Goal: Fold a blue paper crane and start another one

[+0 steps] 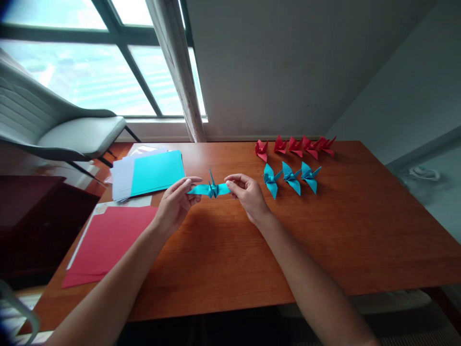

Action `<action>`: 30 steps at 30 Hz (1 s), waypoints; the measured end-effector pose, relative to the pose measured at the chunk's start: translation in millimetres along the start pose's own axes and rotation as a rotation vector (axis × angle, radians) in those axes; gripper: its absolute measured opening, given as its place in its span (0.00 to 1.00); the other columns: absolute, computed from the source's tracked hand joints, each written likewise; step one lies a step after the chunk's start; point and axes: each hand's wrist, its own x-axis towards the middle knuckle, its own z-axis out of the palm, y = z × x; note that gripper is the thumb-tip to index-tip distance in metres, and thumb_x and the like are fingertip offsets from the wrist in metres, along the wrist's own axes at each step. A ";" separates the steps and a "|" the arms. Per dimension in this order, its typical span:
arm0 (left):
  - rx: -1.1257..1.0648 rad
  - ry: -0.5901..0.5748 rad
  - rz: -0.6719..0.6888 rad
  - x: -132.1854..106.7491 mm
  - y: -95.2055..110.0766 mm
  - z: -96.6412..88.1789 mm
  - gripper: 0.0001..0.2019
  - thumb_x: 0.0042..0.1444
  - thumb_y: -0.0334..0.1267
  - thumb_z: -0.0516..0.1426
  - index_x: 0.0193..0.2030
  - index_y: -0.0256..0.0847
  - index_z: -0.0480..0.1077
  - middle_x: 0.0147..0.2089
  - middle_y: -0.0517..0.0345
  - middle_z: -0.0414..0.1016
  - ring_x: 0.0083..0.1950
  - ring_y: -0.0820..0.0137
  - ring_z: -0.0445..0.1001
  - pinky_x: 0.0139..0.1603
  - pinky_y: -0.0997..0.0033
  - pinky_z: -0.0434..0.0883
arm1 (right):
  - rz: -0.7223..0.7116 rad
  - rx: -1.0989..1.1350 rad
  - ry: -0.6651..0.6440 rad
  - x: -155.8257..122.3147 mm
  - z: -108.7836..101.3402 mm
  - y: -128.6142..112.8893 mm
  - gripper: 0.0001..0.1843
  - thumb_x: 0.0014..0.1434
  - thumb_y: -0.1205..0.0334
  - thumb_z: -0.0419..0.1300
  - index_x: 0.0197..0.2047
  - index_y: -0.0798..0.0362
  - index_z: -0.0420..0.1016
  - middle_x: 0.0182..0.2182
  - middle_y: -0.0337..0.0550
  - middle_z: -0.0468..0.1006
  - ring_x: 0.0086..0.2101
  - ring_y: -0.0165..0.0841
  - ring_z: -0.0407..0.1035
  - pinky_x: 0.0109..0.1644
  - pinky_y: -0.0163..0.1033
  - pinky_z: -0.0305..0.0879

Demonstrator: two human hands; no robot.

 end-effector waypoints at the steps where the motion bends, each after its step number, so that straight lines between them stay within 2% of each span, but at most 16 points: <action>1: 0.004 0.005 0.001 0.5 -0.7 -0.7 0.14 0.54 0.44 0.67 0.42 0.37 0.78 0.32 0.59 0.74 0.30 0.77 0.73 0.33 0.79 0.70 | 0.001 -0.003 0.000 -0.4 -0.4 -0.5 0.15 0.47 0.52 0.72 0.35 0.52 0.80 0.27 0.36 0.75 0.24 0.25 0.63 0.28 0.34 0.58; 7: 0.018 -0.002 0.012 0.2 -1.2 -1.7 0.14 0.51 0.41 0.69 0.42 0.37 0.77 0.32 0.60 0.74 0.30 0.77 0.72 0.34 0.79 0.69 | 0.072 -0.028 -0.065 -4.2 -1.3 -3.3 0.20 0.56 0.44 0.64 0.39 0.53 0.80 0.26 0.37 0.74 0.25 0.27 0.67 0.29 0.35 0.61; 12: 0.035 -0.006 -0.030 -0.3 1.2 0.3 0.17 0.56 0.49 0.65 0.44 0.37 0.76 0.30 0.58 0.75 0.29 0.75 0.72 0.31 0.77 0.68 | 0.044 -0.044 -0.046 -3.8 0.4 -2.1 0.18 0.49 0.51 0.71 0.38 0.53 0.79 0.30 0.38 0.77 0.28 0.28 0.68 0.30 0.35 0.62; 16: 0.129 -0.074 -0.115 -1.1 0.0 1.2 0.19 0.55 0.53 0.65 0.34 0.37 0.72 0.26 0.58 0.73 0.25 0.76 0.68 0.25 0.78 0.61 | 0.017 -0.060 -0.051 -3.7 1.0 -1.2 0.15 0.52 0.51 0.69 0.38 0.53 0.80 0.30 0.38 0.77 0.28 0.28 0.68 0.30 0.34 0.62; 18: 0.157 -0.110 -0.126 -2.1 -0.7 1.9 0.19 0.53 0.51 0.67 0.29 0.37 0.69 0.26 0.59 0.71 0.25 0.77 0.67 0.25 0.78 0.61 | 0.005 -0.076 -0.083 -4.5 1.5 -0.8 0.15 0.53 0.51 0.69 0.38 0.52 0.80 0.30 0.39 0.78 0.28 0.28 0.68 0.30 0.35 0.62; 21: 0.147 -0.133 -0.125 -3.6 -1.0 3.0 0.18 0.53 0.49 0.67 0.28 0.37 0.69 0.27 0.60 0.70 0.27 0.77 0.67 0.27 0.77 0.62 | -0.003 -0.071 -0.145 -5.8 2.5 1.0 0.15 0.52 0.51 0.70 0.38 0.52 0.80 0.29 0.39 0.78 0.29 0.30 0.69 0.31 0.35 0.63; 26: 0.079 -0.210 -0.149 -5.5 -1.1 3.5 0.17 0.55 0.49 0.66 0.29 0.36 0.71 0.28 0.59 0.70 0.28 0.76 0.67 0.29 0.76 0.62 | 0.018 0.065 -0.129 -6.9 4.6 6.4 0.14 0.51 0.53 0.72 0.38 0.51 0.81 0.30 0.38 0.79 0.29 0.27 0.69 0.31 0.32 0.64; 30: 0.005 -0.222 -0.127 -7.0 -1.4 5.3 0.18 0.54 0.48 0.67 0.28 0.35 0.71 0.26 0.59 0.70 0.27 0.77 0.66 0.28 0.78 0.61 | 0.114 0.297 -0.119 -8.6 8.9 9.3 0.15 0.48 0.56 0.76 0.38 0.50 0.81 0.32 0.36 0.79 0.29 0.23 0.70 0.31 0.28 0.66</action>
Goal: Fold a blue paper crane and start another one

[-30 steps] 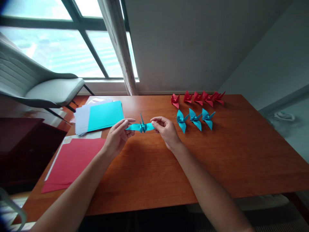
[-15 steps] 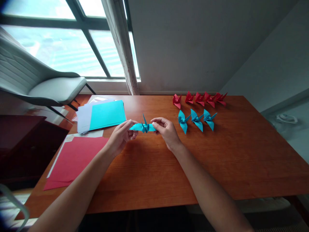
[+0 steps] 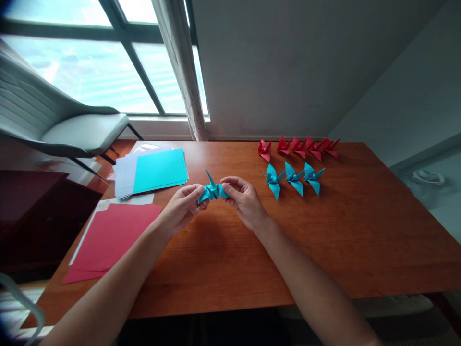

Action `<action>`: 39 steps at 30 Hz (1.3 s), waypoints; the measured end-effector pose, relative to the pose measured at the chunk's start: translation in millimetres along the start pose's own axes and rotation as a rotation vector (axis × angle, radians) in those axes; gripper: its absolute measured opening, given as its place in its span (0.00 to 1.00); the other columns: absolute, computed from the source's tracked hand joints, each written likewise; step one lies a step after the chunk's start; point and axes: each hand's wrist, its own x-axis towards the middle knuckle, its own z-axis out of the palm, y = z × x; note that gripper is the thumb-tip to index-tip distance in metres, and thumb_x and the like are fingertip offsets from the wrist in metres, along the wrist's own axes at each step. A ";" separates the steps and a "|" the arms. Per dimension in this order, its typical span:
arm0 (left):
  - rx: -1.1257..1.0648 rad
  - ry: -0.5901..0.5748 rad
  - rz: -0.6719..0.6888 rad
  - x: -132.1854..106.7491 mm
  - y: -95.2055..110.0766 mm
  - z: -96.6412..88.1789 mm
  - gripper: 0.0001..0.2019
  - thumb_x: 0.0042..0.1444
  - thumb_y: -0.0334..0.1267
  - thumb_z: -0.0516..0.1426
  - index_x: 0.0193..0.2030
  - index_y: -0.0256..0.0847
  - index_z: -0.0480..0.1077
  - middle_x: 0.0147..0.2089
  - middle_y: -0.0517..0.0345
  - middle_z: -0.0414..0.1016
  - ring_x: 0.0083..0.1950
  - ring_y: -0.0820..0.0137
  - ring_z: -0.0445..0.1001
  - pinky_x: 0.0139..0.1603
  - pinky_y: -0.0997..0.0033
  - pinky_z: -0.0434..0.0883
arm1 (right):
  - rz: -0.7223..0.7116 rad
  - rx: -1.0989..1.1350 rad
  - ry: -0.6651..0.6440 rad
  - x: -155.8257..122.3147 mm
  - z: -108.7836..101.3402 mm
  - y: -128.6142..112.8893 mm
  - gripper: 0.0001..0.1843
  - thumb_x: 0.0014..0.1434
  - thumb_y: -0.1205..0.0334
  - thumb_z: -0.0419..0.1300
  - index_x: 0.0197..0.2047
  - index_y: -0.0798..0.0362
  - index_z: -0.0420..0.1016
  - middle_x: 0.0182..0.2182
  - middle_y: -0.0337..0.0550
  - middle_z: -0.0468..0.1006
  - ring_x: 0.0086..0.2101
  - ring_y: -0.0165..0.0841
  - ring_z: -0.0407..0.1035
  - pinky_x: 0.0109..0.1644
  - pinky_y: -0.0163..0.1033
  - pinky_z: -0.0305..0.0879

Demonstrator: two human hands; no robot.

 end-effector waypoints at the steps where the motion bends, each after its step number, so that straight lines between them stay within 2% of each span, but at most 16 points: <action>1: -0.029 0.004 0.011 -0.2 -0.4 1.5 0.18 0.54 0.47 0.68 0.28 0.35 0.71 0.26 0.58 0.70 0.27 0.78 0.66 0.28 0.78 0.61 | 0.028 0.069 0.008 -0.5 1.4 1.2 0.16 0.47 0.56 0.76 0.38 0.49 0.81 0.31 0.35 0.79 0.28 0.23 0.69 0.30 0.27 0.66; 4: -0.130 0.022 0.033 -0.9 -3.4 8.2 0.18 0.53 0.48 0.68 0.29 0.35 0.71 0.27 0.58 0.71 0.27 0.78 0.66 0.29 0.79 0.63 | 0.084 0.229 0.031 -2.5 6.5 6.1 0.17 0.44 0.57 0.78 0.37 0.47 0.81 0.26 0.31 0.76 0.25 0.21 0.68 0.27 0.26 0.65; 8: -0.220 0.047 0.064 -0.3 -8.0 14.1 0.19 0.52 0.49 0.69 0.28 0.35 0.70 0.25 0.60 0.70 0.26 0.78 0.66 0.29 0.78 0.65 | 0.071 0.315 0.025 -3.9 10.4 11.5 0.17 0.43 0.56 0.79 0.35 0.47 0.80 0.24 0.30 0.74 0.25 0.21 0.66 0.25 0.24 0.64; 12: -0.269 0.091 0.107 1.2 -4.6 10.1 0.18 0.52 0.47 0.69 0.27 0.36 0.69 0.24 0.62 0.68 0.25 0.79 0.64 0.26 0.79 0.64 | 0.040 0.332 0.031 -1.0 7.3 8.3 0.16 0.42 0.57 0.79 0.34 0.47 0.80 0.23 0.29 0.70 0.25 0.19 0.64 0.24 0.22 0.61; 16: -0.315 0.138 0.134 0.8 2.8 6.8 0.19 0.50 0.47 0.70 0.26 0.38 0.68 0.22 0.64 0.66 0.25 0.79 0.64 0.26 0.79 0.65 | 0.006 0.321 0.065 1.1 4.3 2.7 0.17 0.40 0.56 0.79 0.33 0.47 0.80 0.24 0.30 0.69 0.25 0.21 0.62 0.22 0.26 0.59; 22: -0.364 0.146 0.145 0.2 4.7 7.7 0.23 0.51 0.50 0.69 0.23 0.38 0.64 0.20 0.66 0.63 0.23 0.80 0.62 0.26 0.80 0.65 | 0.057 0.367 0.090 -2.1 6.2 0.4 0.20 0.37 0.55 0.80 0.30 0.48 0.78 0.24 0.31 0.69 0.24 0.22 0.59 0.21 0.27 0.57; 25: -0.385 0.156 0.166 1.4 7.9 5.2 0.24 0.47 0.52 0.71 0.21 0.38 0.64 0.19 0.67 0.62 0.22 0.81 0.62 0.25 0.79 0.66 | 0.076 0.376 0.086 -2.7 5.6 -3.7 0.21 0.35 0.53 0.81 0.29 0.49 0.77 0.23 0.31 0.67 0.23 0.22 0.57 0.20 0.27 0.56; 29: -0.370 0.184 0.216 2.7 13.8 0.8 0.23 0.48 0.51 0.71 0.22 0.38 0.65 0.20 0.66 0.63 0.23 0.80 0.63 0.25 0.79 0.66 | 0.041 0.309 0.053 -0.5 2.1 -7.7 0.22 0.38 0.52 0.80 0.28 0.48 0.73 0.24 0.32 0.66 0.24 0.24 0.56 0.20 0.29 0.55; 34: -0.326 0.152 0.192 3.4 10.8 1.3 0.25 0.46 0.53 0.71 0.21 0.38 0.64 0.19 0.66 0.62 0.23 0.79 0.63 0.27 0.78 0.66 | -0.063 0.150 0.056 2.5 -1.9 -5.5 0.17 0.50 0.47 0.73 0.31 0.48 0.73 0.25 0.33 0.66 0.26 0.25 0.61 0.25 0.31 0.58; 36: -0.302 0.148 0.168 3.3 7.3 2.9 0.25 0.44 0.54 0.72 0.21 0.38 0.65 0.19 0.66 0.63 0.23 0.79 0.63 0.28 0.77 0.67 | -0.125 0.015 0.086 1.8 -2.6 -7.3 0.14 0.55 0.46 0.69 0.34 0.48 0.76 0.28 0.35 0.71 0.29 0.27 0.65 0.30 0.32 0.62; 39: -0.259 0.124 0.143 2.4 2.4 5.1 0.24 0.46 0.54 0.71 0.21 0.37 0.66 0.20 0.65 0.65 0.24 0.78 0.63 0.29 0.75 0.67 | -0.244 -0.258 0.054 -0.9 -4.2 -15.0 0.10 0.58 0.50 0.67 0.39 0.47 0.80 0.38 0.40 0.79 0.41 0.31 0.72 0.44 0.36 0.68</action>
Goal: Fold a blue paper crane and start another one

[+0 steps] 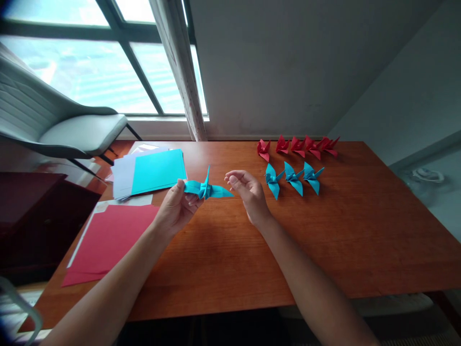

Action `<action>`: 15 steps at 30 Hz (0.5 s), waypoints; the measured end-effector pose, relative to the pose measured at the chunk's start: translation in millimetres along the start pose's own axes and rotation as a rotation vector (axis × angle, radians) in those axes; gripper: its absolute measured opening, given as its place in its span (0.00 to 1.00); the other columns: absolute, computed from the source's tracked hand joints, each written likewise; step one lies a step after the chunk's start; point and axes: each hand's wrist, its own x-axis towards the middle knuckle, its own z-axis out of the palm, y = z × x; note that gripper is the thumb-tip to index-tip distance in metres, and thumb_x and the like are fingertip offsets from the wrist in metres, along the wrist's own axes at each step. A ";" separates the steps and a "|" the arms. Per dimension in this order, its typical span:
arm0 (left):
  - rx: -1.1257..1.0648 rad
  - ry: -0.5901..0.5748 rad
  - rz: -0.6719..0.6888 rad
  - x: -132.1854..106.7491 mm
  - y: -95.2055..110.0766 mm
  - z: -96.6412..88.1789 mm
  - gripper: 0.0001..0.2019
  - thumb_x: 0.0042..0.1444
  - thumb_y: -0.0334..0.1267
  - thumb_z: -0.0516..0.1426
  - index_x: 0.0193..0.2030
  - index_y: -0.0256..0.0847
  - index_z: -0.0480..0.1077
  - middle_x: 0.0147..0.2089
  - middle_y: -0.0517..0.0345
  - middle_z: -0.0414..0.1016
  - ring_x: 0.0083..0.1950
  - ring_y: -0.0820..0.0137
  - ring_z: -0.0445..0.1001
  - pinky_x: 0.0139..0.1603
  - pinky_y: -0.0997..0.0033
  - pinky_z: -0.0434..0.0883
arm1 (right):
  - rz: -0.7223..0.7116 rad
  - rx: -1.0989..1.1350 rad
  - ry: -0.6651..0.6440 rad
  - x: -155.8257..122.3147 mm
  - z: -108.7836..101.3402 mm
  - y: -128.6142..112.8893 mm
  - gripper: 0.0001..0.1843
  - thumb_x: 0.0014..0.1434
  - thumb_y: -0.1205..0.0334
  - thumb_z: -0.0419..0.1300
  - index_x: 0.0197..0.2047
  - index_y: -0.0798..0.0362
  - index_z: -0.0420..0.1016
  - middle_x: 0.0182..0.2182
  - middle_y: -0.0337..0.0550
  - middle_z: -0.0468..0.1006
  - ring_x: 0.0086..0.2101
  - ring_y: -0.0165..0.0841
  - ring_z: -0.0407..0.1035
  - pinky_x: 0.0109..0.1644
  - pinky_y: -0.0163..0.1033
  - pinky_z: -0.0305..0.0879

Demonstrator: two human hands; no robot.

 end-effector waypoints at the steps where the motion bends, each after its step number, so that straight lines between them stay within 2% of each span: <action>1: 0.013 -0.014 -0.009 -0.7 -1.2 0.1 0.24 0.47 0.53 0.70 0.22 0.37 0.66 0.20 0.64 0.65 0.24 0.78 0.64 0.30 0.75 0.67 | -0.026 -0.063 -0.051 0.0 -1.7 -2.9 0.10 0.59 0.52 0.67 0.41 0.46 0.81 0.41 0.41 0.80 0.45 0.33 0.72 0.49 0.38 0.68; 3: 0.035 -0.046 -0.038 -2.2 -2.9 0.4 0.23 0.50 0.52 0.69 0.22 0.37 0.67 0.20 0.63 0.66 0.24 0.78 0.64 0.30 0.76 0.66 | -0.017 -0.109 -0.176 0.5 -5.4 -7.6 0.11 0.60 0.54 0.66 0.46 0.45 0.81 0.45 0.42 0.81 0.50 0.36 0.72 0.56 0.41 0.67; 6: 0.074 -0.108 -0.128 -4.5 -4.0 0.9 0.22 0.53 0.51 0.68 0.23 0.37 0.67 0.21 0.63 0.66 0.24 0.78 0.64 0.29 0.76 0.65 | 0.042 -0.116 -0.342 1.6 -8.8 -11.3 0.16 0.58 0.54 0.68 0.50 0.44 0.80 0.47 0.43 0.79 0.51 0.38 0.72 0.55 0.45 0.69; 9: 0.109 -0.143 -0.217 -5.6 -4.1 1.5 0.21 0.56 0.49 0.66 0.23 0.37 0.67 0.22 0.63 0.65 0.24 0.78 0.64 0.27 0.77 0.63 | 0.020 -0.116 -0.446 1.8 -7.8 -12.3 0.12 0.56 0.52 0.70 0.41 0.46 0.84 0.44 0.44 0.78 0.46 0.37 0.72 0.49 0.44 0.72; 12: 0.112 -0.104 -0.251 -3.7 -2.9 0.6 0.21 0.56 0.50 0.65 0.23 0.37 0.66 0.21 0.63 0.64 0.23 0.77 0.64 0.25 0.76 0.62 | -0.028 -0.101 -0.417 1.3 -5.6 -11.7 0.10 0.53 0.50 0.72 0.33 0.47 0.84 0.37 0.42 0.76 0.40 0.35 0.71 0.45 0.43 0.72; 15: 0.115 -0.054 -0.228 0.8 0.5 -3.2 0.20 0.54 0.52 0.65 0.26 0.38 0.67 0.23 0.63 0.65 0.24 0.76 0.64 0.26 0.76 0.63 | -0.016 -0.108 -0.348 1.9 -5.8 -8.0 0.10 0.53 0.50 0.72 0.32 0.48 0.83 0.34 0.40 0.76 0.38 0.34 0.71 0.45 0.43 0.72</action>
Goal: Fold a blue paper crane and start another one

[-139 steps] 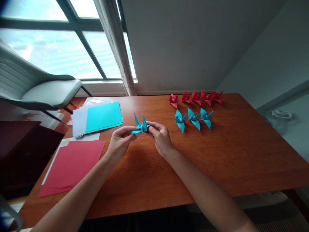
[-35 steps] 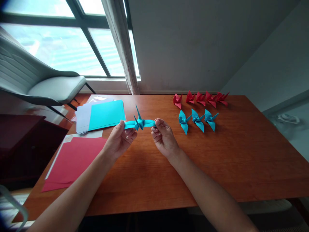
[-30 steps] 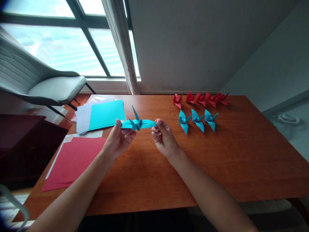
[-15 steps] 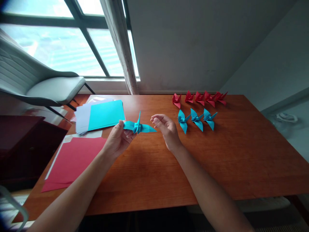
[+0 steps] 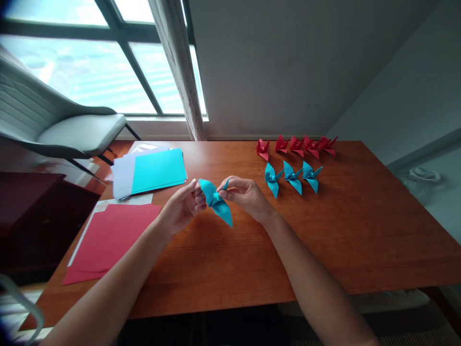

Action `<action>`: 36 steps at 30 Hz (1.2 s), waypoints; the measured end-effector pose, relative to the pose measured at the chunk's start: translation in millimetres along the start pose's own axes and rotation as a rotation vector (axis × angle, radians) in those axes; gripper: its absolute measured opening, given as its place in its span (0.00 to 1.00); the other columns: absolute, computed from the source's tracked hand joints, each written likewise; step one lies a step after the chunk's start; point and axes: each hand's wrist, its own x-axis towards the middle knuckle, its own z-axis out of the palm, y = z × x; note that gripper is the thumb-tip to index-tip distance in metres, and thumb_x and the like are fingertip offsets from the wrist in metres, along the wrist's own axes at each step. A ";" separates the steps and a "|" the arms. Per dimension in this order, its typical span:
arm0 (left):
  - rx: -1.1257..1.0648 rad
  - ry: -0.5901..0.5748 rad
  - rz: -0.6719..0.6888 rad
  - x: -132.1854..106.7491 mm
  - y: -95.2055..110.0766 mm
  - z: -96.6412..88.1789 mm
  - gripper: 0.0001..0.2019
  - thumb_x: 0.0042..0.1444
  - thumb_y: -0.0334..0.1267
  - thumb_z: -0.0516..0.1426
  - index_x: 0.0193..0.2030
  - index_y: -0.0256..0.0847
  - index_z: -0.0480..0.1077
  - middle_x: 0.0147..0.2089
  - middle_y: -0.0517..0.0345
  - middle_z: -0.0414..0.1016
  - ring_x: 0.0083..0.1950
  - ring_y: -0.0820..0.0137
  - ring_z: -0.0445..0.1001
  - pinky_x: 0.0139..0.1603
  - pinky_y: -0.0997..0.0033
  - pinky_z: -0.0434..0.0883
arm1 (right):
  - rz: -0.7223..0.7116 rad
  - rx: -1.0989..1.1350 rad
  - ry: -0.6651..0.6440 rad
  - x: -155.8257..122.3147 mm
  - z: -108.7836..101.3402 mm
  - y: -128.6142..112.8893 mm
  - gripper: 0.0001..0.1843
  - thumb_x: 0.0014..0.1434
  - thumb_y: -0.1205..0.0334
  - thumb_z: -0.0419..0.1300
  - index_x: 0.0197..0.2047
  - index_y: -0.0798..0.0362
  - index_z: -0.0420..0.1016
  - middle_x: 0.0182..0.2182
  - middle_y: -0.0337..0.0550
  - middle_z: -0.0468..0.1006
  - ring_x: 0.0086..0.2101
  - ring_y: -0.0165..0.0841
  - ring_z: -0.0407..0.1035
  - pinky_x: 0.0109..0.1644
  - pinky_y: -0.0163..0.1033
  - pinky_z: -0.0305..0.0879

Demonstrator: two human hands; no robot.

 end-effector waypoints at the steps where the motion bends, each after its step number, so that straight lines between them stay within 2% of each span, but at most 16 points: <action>1: 0.029 0.027 0.024 0.9 1.7 -1.8 0.20 0.55 0.52 0.65 0.27 0.38 0.68 0.24 0.62 0.66 0.25 0.76 0.64 0.26 0.77 0.62 | 0.012 0.006 0.031 0.3 -0.4 1.9 0.11 0.52 0.50 0.72 0.33 0.48 0.83 0.33 0.40 0.77 0.37 0.34 0.72 0.45 0.42 0.73; 6: 0.341 0.215 0.306 -1.5 9.3 -4.7 0.17 0.58 0.50 0.63 0.31 0.37 0.72 0.31 0.59 0.71 0.28 0.77 0.65 0.27 0.78 0.60 | 0.062 0.028 0.160 1.8 -0.5 9.6 0.14 0.49 0.51 0.74 0.35 0.50 0.84 0.33 0.40 0.82 0.35 0.32 0.74 0.42 0.39 0.74; 10: 0.462 0.183 0.410 -6.3 8.1 0.8 0.15 0.58 0.50 0.63 0.35 0.38 0.75 0.32 0.58 0.73 0.28 0.77 0.63 0.26 0.76 0.58 | 0.091 -0.013 0.170 0.6 4.2 8.4 0.14 0.49 0.51 0.74 0.33 0.51 0.83 0.32 0.40 0.82 0.34 0.32 0.75 0.41 0.40 0.74; 15: 0.435 0.136 0.365 -6.9 1.4 6.6 0.15 0.54 0.49 0.67 0.35 0.38 0.76 0.26 0.62 0.69 0.26 0.78 0.61 0.26 0.77 0.57 | 0.093 -0.040 0.125 -2.1 9.7 6.2 0.13 0.50 0.52 0.73 0.33 0.51 0.83 0.31 0.39 0.82 0.34 0.32 0.75 0.41 0.39 0.73; 22: 0.384 0.109 0.328 -9.9 0.2 14.0 0.17 0.46 0.46 0.72 0.31 0.36 0.74 0.29 0.61 0.73 0.30 0.76 0.68 0.30 0.77 0.65 | 0.072 -0.119 0.088 -3.5 13.8 4.6 0.13 0.51 0.52 0.72 0.33 0.51 0.82 0.31 0.39 0.80 0.34 0.32 0.74 0.40 0.38 0.71; 25: 0.405 0.118 0.320 -9.9 0.7 13.2 0.16 0.47 0.46 0.71 0.30 0.36 0.74 0.28 0.61 0.72 0.28 0.77 0.67 0.29 0.77 0.64 | 0.089 -0.098 0.035 -4.3 12.9 4.2 0.12 0.54 0.52 0.71 0.37 0.50 0.82 0.32 0.39 0.81 0.35 0.33 0.74 0.42 0.39 0.72; 29: 0.401 0.081 0.226 -8.4 3.2 9.0 0.16 0.48 0.46 0.70 0.32 0.35 0.76 0.29 0.60 0.73 0.29 0.76 0.68 0.30 0.76 0.66 | 0.077 -0.122 -0.028 -6.9 8.4 2.5 0.09 0.59 0.54 0.67 0.43 0.47 0.82 0.36 0.38 0.82 0.38 0.32 0.74 0.43 0.37 0.71; 36: 0.398 -0.044 0.107 -7.7 5.3 0.5 0.14 0.52 0.46 0.68 0.35 0.35 0.79 0.29 0.57 0.74 0.30 0.74 0.69 0.32 0.76 0.67 | 0.065 -0.119 -0.066 -9.6 2.2 -1.5 0.09 0.60 0.53 0.67 0.42 0.47 0.83 0.38 0.40 0.83 0.39 0.34 0.75 0.45 0.39 0.72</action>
